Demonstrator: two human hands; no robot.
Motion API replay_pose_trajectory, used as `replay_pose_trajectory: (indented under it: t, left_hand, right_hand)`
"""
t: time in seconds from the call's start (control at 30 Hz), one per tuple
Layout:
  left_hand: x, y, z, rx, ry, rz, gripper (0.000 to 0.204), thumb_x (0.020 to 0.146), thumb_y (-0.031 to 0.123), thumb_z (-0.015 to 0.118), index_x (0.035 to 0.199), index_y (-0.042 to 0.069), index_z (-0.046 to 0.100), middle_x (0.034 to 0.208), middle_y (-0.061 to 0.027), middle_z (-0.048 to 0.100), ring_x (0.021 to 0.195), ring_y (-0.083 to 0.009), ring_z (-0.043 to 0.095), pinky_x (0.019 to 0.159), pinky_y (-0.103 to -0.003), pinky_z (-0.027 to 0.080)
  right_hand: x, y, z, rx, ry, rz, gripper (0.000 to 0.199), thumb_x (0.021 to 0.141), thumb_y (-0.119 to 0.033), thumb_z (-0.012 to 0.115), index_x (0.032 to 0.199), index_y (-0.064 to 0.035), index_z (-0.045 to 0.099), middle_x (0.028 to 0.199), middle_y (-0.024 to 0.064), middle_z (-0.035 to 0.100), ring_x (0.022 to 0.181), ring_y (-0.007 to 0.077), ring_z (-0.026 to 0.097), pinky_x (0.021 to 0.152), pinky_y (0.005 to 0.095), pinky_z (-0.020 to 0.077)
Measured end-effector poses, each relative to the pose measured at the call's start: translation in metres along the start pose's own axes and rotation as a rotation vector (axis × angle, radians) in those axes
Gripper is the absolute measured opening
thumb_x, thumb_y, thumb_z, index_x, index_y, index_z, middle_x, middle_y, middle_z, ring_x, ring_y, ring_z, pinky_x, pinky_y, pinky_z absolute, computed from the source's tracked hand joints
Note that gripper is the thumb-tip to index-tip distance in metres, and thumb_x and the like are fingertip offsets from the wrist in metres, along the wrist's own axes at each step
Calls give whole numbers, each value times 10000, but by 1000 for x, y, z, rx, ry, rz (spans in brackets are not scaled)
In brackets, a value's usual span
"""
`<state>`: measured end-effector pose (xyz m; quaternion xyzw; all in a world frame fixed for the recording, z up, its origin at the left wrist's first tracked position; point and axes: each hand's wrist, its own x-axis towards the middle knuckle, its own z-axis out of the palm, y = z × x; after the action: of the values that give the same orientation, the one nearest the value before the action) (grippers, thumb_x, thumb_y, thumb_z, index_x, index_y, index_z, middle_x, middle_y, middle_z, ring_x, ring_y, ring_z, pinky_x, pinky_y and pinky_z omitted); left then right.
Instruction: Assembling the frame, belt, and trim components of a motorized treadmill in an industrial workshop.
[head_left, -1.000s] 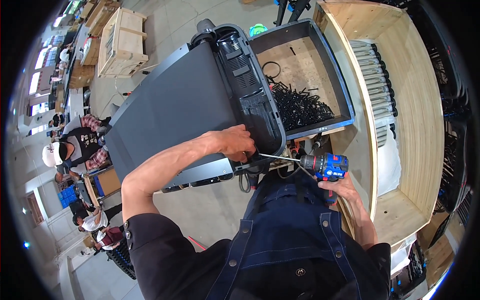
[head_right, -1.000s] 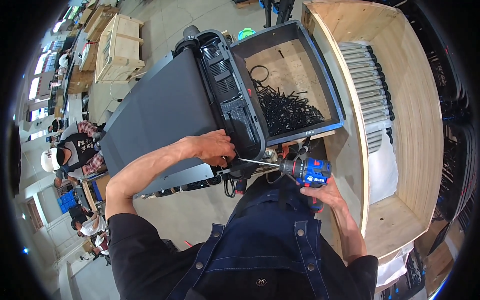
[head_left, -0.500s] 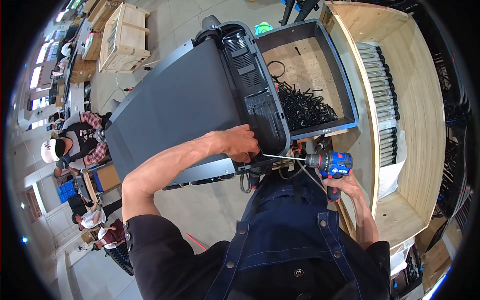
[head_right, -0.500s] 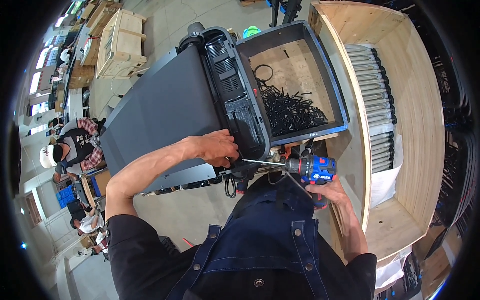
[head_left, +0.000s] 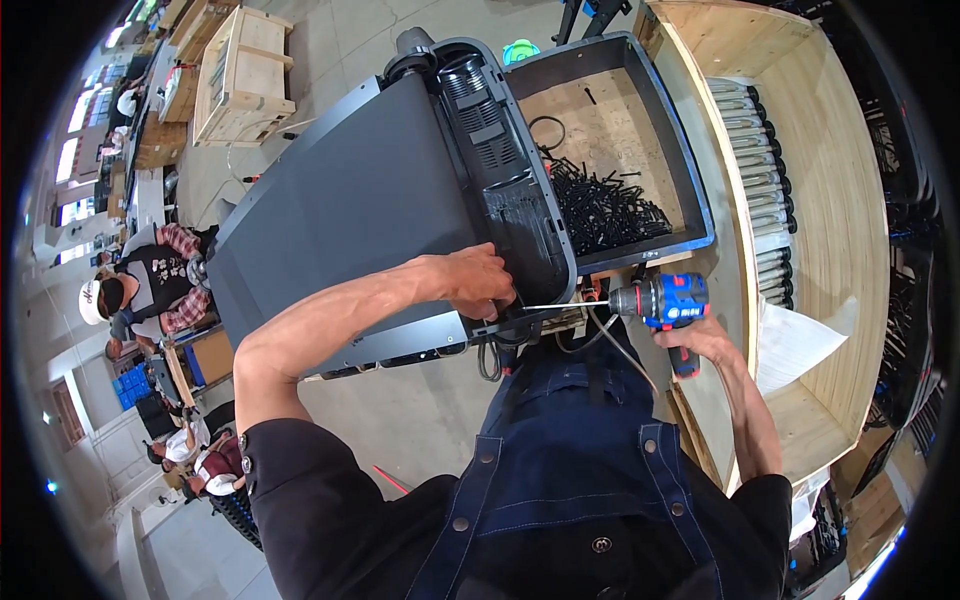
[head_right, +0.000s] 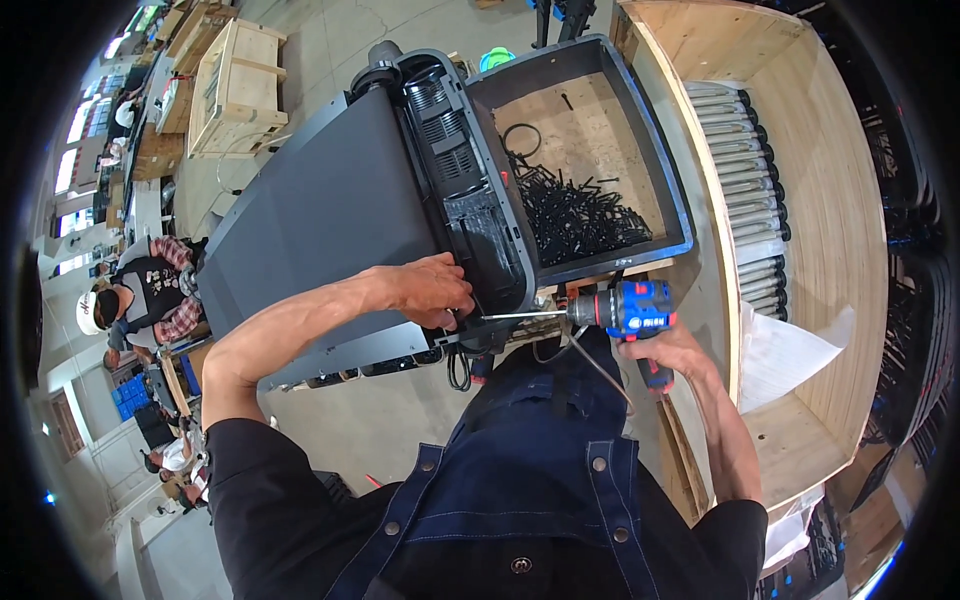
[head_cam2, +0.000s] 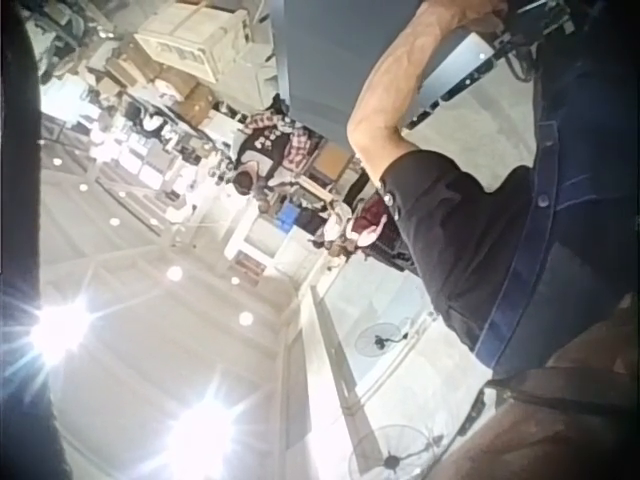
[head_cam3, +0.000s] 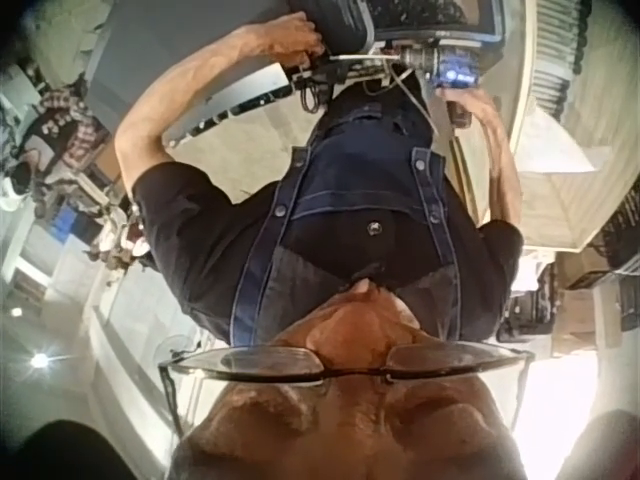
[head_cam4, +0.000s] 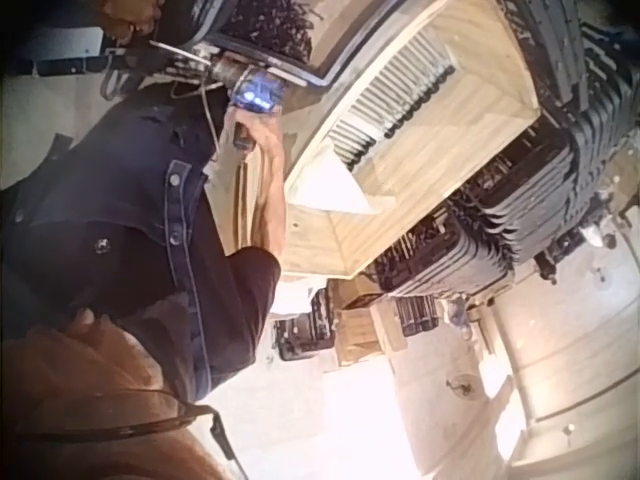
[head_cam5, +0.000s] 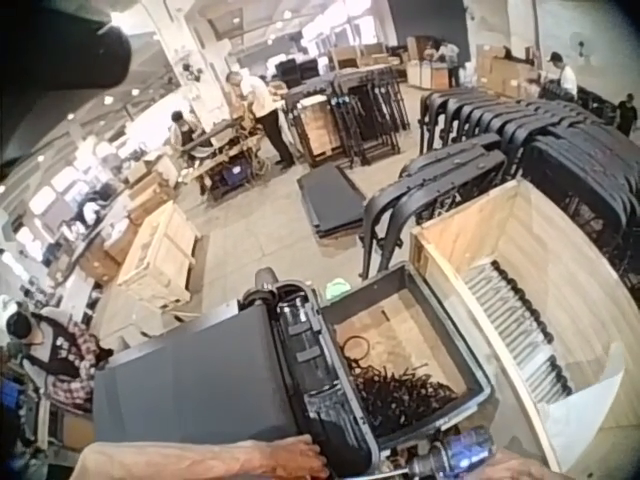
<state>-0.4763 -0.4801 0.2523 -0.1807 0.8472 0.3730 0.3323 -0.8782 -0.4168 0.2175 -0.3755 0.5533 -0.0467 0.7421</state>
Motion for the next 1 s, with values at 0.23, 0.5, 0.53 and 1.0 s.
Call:
replay_pose_trajectory:
  t: [0.23, 0.5, 0.53, 1.0]
  left_hand:
    - [1, -1, 4, 5, 28, 15, 217, 861, 305, 690, 997, 148, 753, 951, -50, 718, 1055, -268, 604, 949, -422, 375]
    - [-5, 3, -5, -45, 39, -3, 322, 739, 257, 816, 989, 82, 712, 952, -79, 703, 1051, -286, 615, 968, -415, 405]
    - [-6, 4, -5, -30, 47, -11, 375, 703, 239, 843, 990, 61, 683, 984, -74, 686, 1080, -291, 597, 996, -414, 411]
    - [-63, 28, -20, -700, 842, -254, 509, 805, 217, 814, 1248, 25, 654, 1249, -132, 661, 1204, -284, 604, 1052, -401, 461]
  right_hand:
    - [5, -2, 6, -97, 5, -103, 262, 691, -94, 792, 942, -103, 717, 840, -26, 708, 780, 103, 649, 753, 298, 538]
    - [8, -10, 4, -92, -17, -77, 301, 677, -110, 820, 959, -99, 715, 861, -15, 708, 815, 118, 650, 794, 318, 535]
    - [8, -12, 4, -81, -12, -69, 313, 674, -113, 824, 966, -95, 713, 860, -8, 705, 820, 125, 650, 796, 316, 533]
    - [15, -58, 4, 9, -170, -72, 279, 661, -64, 765, 928, -57, 683, 764, 32, 670, 665, 124, 625, 607, 288, 514]
